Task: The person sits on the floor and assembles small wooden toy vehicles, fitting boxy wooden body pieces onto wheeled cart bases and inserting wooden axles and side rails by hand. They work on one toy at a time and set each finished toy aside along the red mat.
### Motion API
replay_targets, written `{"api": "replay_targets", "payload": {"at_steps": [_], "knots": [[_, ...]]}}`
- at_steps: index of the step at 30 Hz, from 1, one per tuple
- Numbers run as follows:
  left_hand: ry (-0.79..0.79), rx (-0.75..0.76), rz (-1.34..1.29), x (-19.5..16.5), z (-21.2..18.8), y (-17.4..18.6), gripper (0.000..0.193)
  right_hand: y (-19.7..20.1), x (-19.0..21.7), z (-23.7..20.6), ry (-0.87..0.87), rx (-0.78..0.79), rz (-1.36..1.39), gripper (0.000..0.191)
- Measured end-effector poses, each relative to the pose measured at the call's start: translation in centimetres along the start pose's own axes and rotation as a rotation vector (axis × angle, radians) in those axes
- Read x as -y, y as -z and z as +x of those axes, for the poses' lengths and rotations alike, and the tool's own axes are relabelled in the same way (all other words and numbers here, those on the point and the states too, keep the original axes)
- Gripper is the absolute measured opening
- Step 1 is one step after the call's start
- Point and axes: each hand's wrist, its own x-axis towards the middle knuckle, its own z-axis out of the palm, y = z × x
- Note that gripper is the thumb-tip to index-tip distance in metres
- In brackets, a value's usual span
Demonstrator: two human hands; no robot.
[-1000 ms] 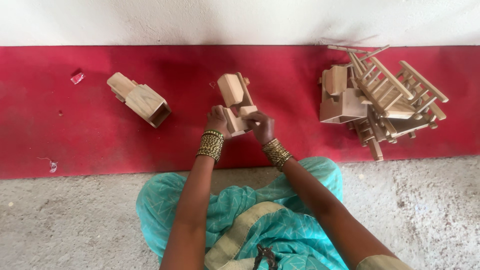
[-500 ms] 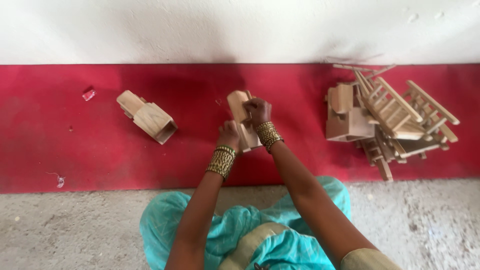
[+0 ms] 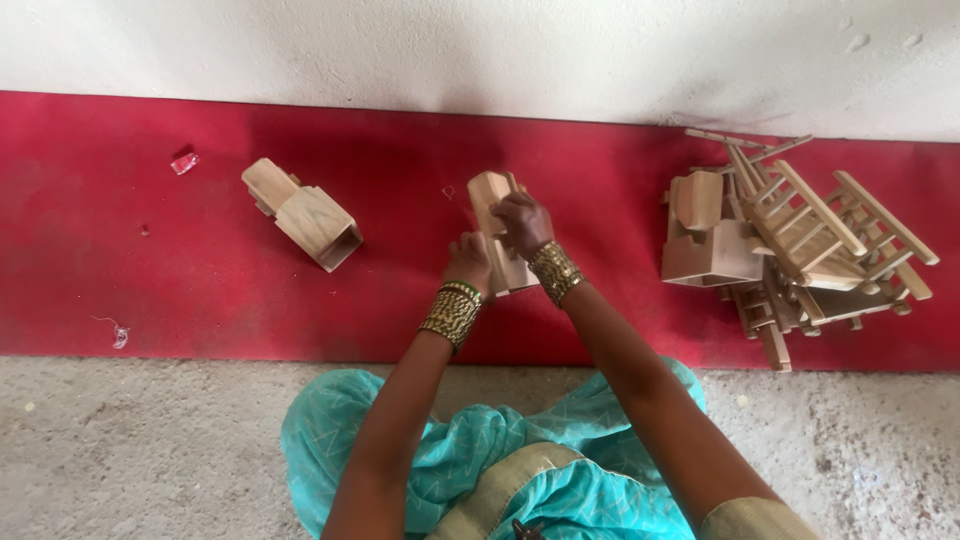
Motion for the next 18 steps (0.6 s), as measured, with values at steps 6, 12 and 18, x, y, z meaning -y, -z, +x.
{"api": "replay_targets", "payload": {"at_steps": [6,12,18], "knots": [[0.036,0.192,0.115,-4.9,-0.9,3.8,0.105,0.2,-1.5,5.5,0.140,0.315,-0.297,0.013],[0.027,0.181,0.008,-6.5,-1.1,5.1,0.107,0.4,-3.6,3.9,0.357,0.345,-0.148,0.013],[-0.010,0.095,-0.081,-5.9,-0.6,4.3,0.102,4.2,-7.5,-0.9,0.053,0.251,0.091,0.014]]}}
